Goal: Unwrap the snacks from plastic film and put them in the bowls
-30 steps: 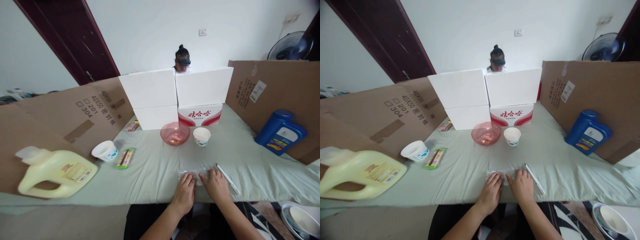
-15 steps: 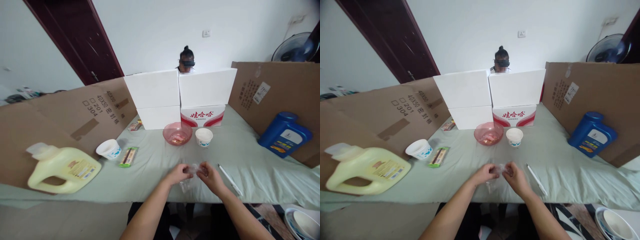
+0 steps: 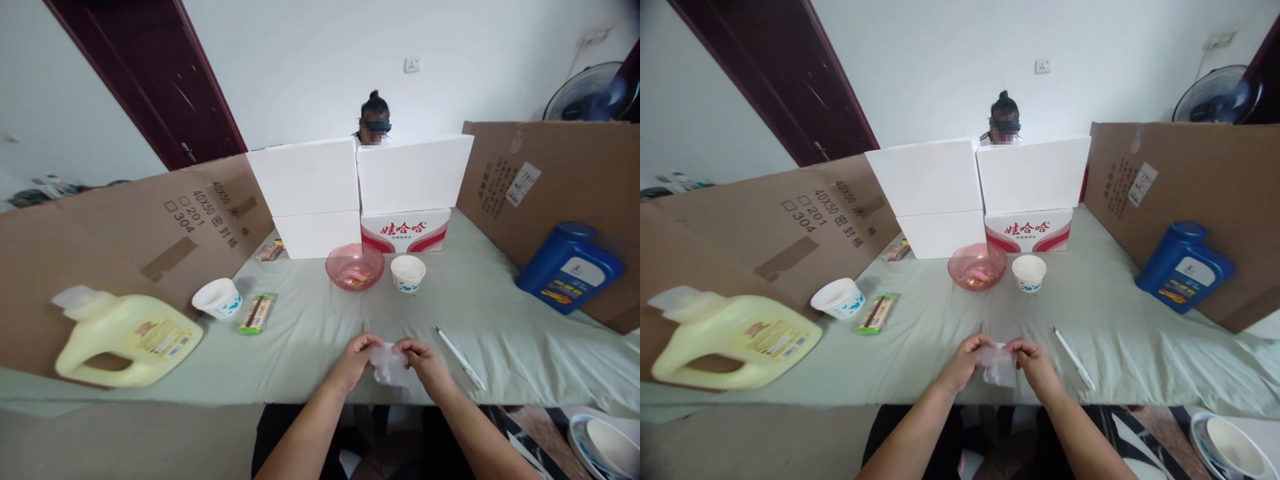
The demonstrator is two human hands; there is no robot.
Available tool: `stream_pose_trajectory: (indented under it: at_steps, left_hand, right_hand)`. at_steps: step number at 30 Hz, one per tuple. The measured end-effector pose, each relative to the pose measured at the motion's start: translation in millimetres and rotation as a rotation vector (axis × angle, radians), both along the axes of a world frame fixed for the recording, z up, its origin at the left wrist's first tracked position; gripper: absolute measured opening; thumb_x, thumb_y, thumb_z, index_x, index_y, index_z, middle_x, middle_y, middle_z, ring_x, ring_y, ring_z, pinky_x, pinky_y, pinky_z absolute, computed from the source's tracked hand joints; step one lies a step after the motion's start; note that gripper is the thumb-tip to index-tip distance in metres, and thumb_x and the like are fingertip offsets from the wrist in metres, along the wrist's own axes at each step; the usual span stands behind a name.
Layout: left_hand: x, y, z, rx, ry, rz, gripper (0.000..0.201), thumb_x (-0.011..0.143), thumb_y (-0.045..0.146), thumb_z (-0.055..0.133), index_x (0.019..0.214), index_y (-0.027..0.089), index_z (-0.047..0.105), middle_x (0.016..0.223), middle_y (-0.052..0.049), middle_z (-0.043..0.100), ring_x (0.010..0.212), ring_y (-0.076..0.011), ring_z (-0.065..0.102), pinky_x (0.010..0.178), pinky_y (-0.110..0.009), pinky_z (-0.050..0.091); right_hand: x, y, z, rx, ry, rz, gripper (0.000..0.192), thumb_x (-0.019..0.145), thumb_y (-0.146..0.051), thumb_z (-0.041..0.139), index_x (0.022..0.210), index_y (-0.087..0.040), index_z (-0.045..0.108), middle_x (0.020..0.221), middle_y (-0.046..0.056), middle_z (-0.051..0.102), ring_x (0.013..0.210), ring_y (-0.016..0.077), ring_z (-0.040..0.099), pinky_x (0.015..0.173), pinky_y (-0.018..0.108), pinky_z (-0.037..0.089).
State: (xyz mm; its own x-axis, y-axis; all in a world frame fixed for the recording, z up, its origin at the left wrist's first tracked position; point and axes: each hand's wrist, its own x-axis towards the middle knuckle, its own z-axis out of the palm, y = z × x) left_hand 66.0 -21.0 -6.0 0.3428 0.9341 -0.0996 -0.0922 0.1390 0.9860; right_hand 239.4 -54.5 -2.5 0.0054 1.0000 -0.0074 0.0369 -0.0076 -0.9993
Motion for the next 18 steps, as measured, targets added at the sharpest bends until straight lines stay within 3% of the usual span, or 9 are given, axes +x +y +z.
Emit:
stream_pose_trajectory:
  at_steps: [2, 5, 7, 10, 13, 16, 18]
  left_hand:
    - [-3, 0, -0.4, 0.143, 0.068, -0.029, 0.01, 0.069, 0.021, 0.056, 0.065, 0.016, 0.064, 0.076, -0.002, 0.061, 0.072, -0.0135, 0.056, 0.069, -0.025, 0.043]
    - [-4, -1, -1.0, 0.363, 0.167, -0.006, 0.02, 0.066, 0.01, 0.047, 0.06, 0.017, 0.064, 0.082, -0.004, 0.062, 0.081, -0.0161, 0.058, 0.078, -0.028, 0.044]
    - [-4, -2, -2.2, 0.428, 0.205, 0.023, 0.024, 0.065, 0.007, 0.044, 0.062, 0.017, 0.065, 0.082, -0.004, 0.061, 0.083, -0.0169, 0.059, 0.079, -0.029, 0.044]
    - [-5, -3, -5.3, 0.449, 0.235, 0.036, 0.026, 0.066, 0.006, 0.042, 0.064, 0.017, 0.065, 0.084, -0.005, 0.062, 0.089, -0.0181, 0.059, 0.081, -0.03, 0.045]
    - [-7, -3, -10.6, 0.449, 0.242, 0.06, 0.023, 0.07, 0.008, 0.043, 0.066, 0.017, 0.064, 0.087, -0.005, 0.062, 0.093, -0.0187, 0.059, 0.084, -0.031, 0.044]
    - [-8, -3, -18.4, 0.416, 0.198, 0.12, 0.018, 0.079, 0.017, 0.045, 0.075, 0.017, 0.063, 0.089, -0.005, 0.062, 0.08, -0.0155, 0.058, 0.075, -0.029, 0.047]
    - [-8, -3, -22.5, 0.362, 0.17, 0.136, 0.016, 0.083, 0.024, 0.046, 0.081, 0.017, 0.061, 0.084, -0.003, 0.06, 0.068, -0.0127, 0.055, 0.065, -0.026, 0.046]
  right_hand:
    - [3, -1, 0.6, -0.031, 0.055, 0.007, 0.027, 0.072, -0.046, 0.052, 0.068, -0.021, 0.063, 0.067, 0.001, 0.058, 0.058, 0.0139, 0.05, 0.056, 0.028, 0.043]
    - [4, -1, 1.0, -0.129, 0.167, -0.009, 0.036, 0.077, -0.051, 0.048, 0.094, -0.023, 0.064, 0.075, 0.002, 0.06, 0.063, 0.0168, 0.057, 0.059, 0.03, 0.047]
    - [2, -2, -0.2, -0.207, 0.234, 0.01, 0.047, 0.08, -0.059, 0.044, 0.108, -0.025, 0.06, 0.079, 0.003, 0.062, 0.066, 0.018, 0.06, 0.061, 0.032, 0.049]
    - [-6, -3, -5.1, -0.257, 0.224, 0.144, 0.047, 0.071, -0.063, 0.058, 0.096, -0.024, 0.064, 0.073, 0.002, 0.063, 0.064, 0.0179, 0.06, 0.061, 0.031, 0.048]
    - [-12, -2, -9.3, -0.198, 0.11, 0.22, 0.037, 0.061, -0.054, 0.069, 0.079, -0.022, 0.065, 0.065, 0.0, 0.062, 0.058, 0.0156, 0.056, 0.057, 0.028, 0.045]
    - [-1, 15, -0.2, -0.053, -0.18, 0.128, 0.028, 0.067, -0.048, 0.061, 0.071, -0.02, 0.064, 0.061, 0.0, 0.061, 0.055, 0.015, 0.053, 0.052, 0.027, 0.043]
    - [18, 38, 17.5, 0.054, -0.405, 0.0, 0.025, 0.07, -0.042, 0.057, 0.067, -0.019, 0.065, 0.062, 0.002, 0.061, 0.058, 0.0167, 0.054, 0.054, 0.028, 0.043]
